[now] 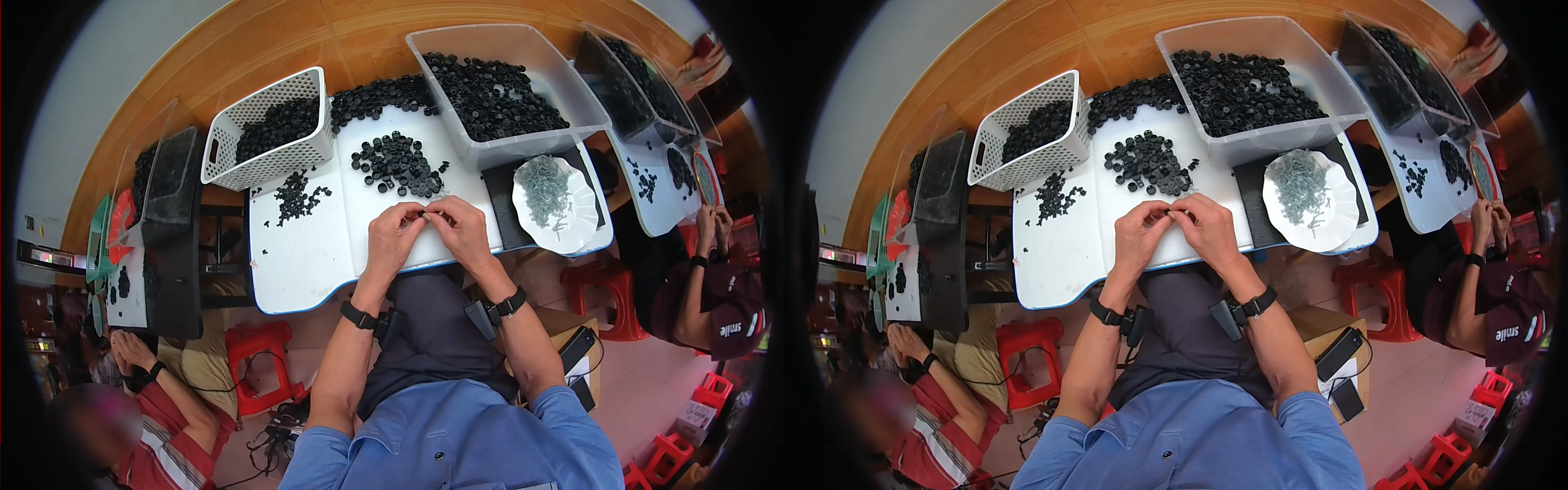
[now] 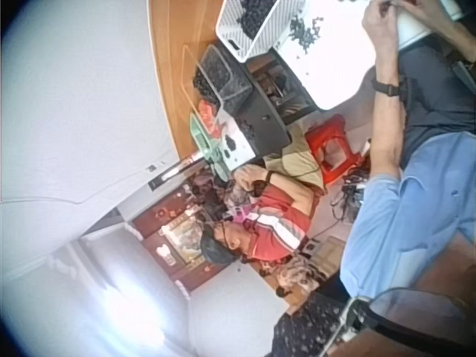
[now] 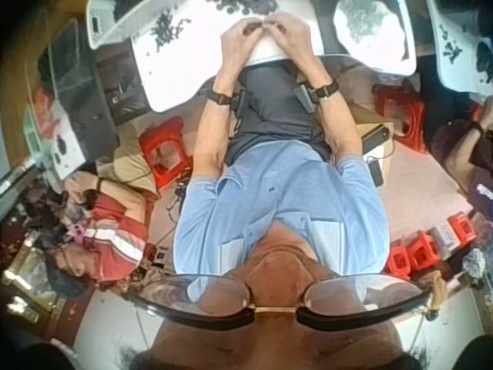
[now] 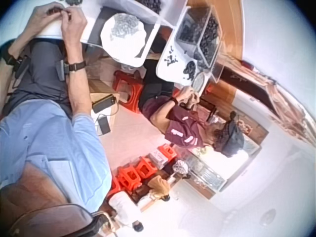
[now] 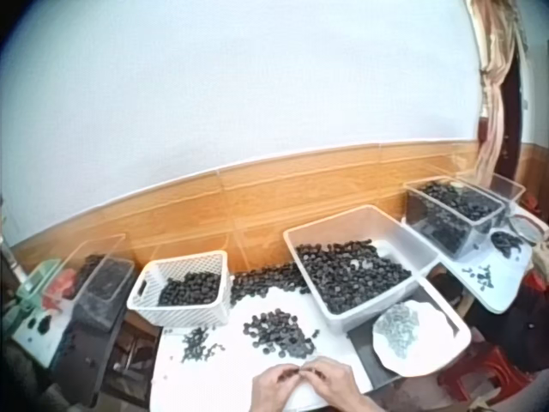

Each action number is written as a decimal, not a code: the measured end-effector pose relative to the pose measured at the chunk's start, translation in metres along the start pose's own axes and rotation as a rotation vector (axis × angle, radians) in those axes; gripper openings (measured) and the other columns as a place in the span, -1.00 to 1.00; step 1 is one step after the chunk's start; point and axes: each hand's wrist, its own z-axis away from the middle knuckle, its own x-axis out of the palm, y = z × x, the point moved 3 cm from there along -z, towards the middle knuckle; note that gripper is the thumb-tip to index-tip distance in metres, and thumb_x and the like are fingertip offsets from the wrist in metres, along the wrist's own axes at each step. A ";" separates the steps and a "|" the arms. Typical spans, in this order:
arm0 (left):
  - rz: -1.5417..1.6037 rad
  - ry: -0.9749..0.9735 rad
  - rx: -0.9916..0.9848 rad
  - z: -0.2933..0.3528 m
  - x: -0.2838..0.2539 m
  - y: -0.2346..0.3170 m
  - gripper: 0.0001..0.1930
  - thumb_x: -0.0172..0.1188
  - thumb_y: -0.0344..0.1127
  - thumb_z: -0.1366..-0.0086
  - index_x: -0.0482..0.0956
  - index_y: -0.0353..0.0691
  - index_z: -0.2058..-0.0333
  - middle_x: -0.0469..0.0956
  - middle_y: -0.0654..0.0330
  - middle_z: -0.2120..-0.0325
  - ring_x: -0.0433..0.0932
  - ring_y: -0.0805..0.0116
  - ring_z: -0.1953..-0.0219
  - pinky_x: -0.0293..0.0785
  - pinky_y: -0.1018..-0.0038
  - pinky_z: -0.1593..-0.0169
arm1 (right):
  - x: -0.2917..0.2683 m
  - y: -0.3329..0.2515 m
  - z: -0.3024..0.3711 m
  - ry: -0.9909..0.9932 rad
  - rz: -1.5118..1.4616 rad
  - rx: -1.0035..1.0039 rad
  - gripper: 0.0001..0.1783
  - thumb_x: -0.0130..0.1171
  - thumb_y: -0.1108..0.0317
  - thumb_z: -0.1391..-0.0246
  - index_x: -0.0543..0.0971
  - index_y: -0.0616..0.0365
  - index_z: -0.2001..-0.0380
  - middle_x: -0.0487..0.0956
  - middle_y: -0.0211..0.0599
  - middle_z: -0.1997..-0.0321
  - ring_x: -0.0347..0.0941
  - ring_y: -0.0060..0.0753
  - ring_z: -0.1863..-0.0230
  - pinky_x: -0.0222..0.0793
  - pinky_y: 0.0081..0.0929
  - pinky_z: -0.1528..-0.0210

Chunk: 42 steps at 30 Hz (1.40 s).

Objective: Assembling small black plastic circular components with silver springs and fasteners at a workstation.

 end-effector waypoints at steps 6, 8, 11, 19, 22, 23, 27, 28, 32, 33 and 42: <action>-0.014 0.016 0.004 0.000 0.000 -0.001 -0.78 0.46 -0.44 -0.21 0.73 -0.31 0.16 0.75 0.16 0.37 0.65 0.47 0.40 0.59 0.51 0.26 | -0.004 0.009 0.001 0.022 -0.185 0.138 -0.89 0.39 0.47 -0.13 0.72 0.25 0.27 0.69 -0.27 0.35 0.56 -0.48 0.43 0.45 -0.55 0.35; -0.018 0.019 0.008 0.001 0.000 0.000 -0.78 0.46 -0.44 -0.21 0.73 -0.31 0.16 0.75 0.16 0.36 0.66 0.47 0.40 0.59 0.51 0.26 | -0.002 0.009 0.000 0.013 -0.180 0.134 -0.89 0.39 0.46 -0.12 0.71 0.26 0.28 0.69 -0.27 0.35 0.55 -0.50 0.43 0.44 -0.55 0.36; -0.034 0.015 0.021 0.001 0.000 0.000 -0.79 0.46 -0.45 -0.21 0.73 -0.30 0.17 0.75 0.16 0.36 0.66 0.46 0.40 0.59 0.50 0.26 | 0.000 0.012 0.001 -0.003 -0.145 0.126 -0.88 0.40 0.45 -0.12 0.71 0.26 0.29 0.68 -0.28 0.36 0.53 -0.52 0.44 0.42 -0.55 0.37; 0.009 -0.020 -0.055 0.004 0.000 -0.001 -0.78 0.44 -0.44 -0.25 0.71 -0.31 0.13 0.76 0.15 0.33 0.71 0.45 0.32 0.62 0.51 0.19 | 0.000 0.010 0.000 -0.025 -0.129 0.117 -0.89 0.39 0.46 -0.13 0.71 0.25 0.28 0.68 -0.32 0.38 0.51 -0.57 0.45 0.41 -0.56 0.39; 0.105 -0.015 -0.099 0.005 0.001 -0.003 -0.77 0.42 -0.45 -0.28 0.68 -0.34 0.10 0.76 0.14 0.29 0.73 0.44 0.24 0.63 0.51 0.13 | -0.001 0.016 0.002 0.041 -0.273 0.205 -0.88 0.37 0.50 -0.14 0.72 0.24 0.24 0.68 -0.36 0.37 0.48 -0.62 0.46 0.39 -0.59 0.39; 0.125 -0.031 -0.107 0.005 0.001 -0.003 -0.77 0.41 -0.46 -0.29 0.67 -0.35 0.10 0.76 0.13 0.28 0.74 0.44 0.22 0.63 0.50 0.11 | -0.002 0.018 0.003 0.014 -0.287 0.224 -0.87 0.35 0.52 -0.14 0.72 0.24 0.22 0.68 -0.37 0.36 0.47 -0.63 0.45 0.39 -0.60 0.38; 0.145 -0.053 -0.114 0.004 0.001 -0.003 -0.78 0.40 -0.47 -0.30 0.66 -0.35 0.10 0.76 0.14 0.27 0.74 0.43 0.20 0.63 0.51 0.10 | -0.001 0.017 0.001 -0.023 -0.261 0.200 -0.87 0.34 0.54 -0.14 0.72 0.23 0.22 0.69 -0.37 0.33 0.47 -0.64 0.43 0.39 -0.61 0.36; 0.145 -0.053 -0.114 0.004 0.001 -0.001 -0.78 0.40 -0.47 -0.30 0.66 -0.35 0.10 0.76 0.14 0.27 0.74 0.43 0.20 0.63 0.51 0.10 | -0.001 0.017 0.001 -0.023 -0.261 0.200 -0.87 0.34 0.54 -0.14 0.72 0.23 0.22 0.69 -0.37 0.33 0.47 -0.64 0.43 0.39 -0.61 0.36; 0.111 -0.050 -0.083 0.003 0.001 0.001 -0.78 0.39 -0.47 -0.30 0.67 -0.33 0.09 0.76 0.16 0.27 0.74 0.42 0.20 0.62 0.51 0.11 | -0.001 0.013 0.000 -0.030 -0.220 0.166 -0.87 0.34 0.54 -0.13 0.72 0.22 0.22 0.68 -0.35 0.33 0.47 -0.63 0.42 0.39 -0.61 0.35; 0.105 -0.063 -0.078 0.003 0.001 0.000 -0.78 0.39 -0.47 -0.30 0.67 -0.32 0.09 0.75 0.16 0.27 0.74 0.42 0.20 0.62 0.50 0.11 | -0.002 0.013 0.000 -0.029 -0.207 0.155 -0.87 0.34 0.54 -0.13 0.72 0.22 0.23 0.68 -0.35 0.33 0.47 -0.63 0.43 0.39 -0.60 0.35; 0.179 -0.037 -0.118 0.001 -0.003 0.001 -0.80 0.41 -0.44 -0.28 0.73 -0.28 0.12 0.73 0.26 0.30 0.56 0.59 0.40 0.50 0.60 0.29 | -0.001 0.019 0.000 -0.133 -0.529 0.308 -0.83 0.27 0.55 -0.23 0.69 0.31 0.12 0.72 -0.34 0.22 0.59 -0.63 0.28 0.51 -0.63 0.24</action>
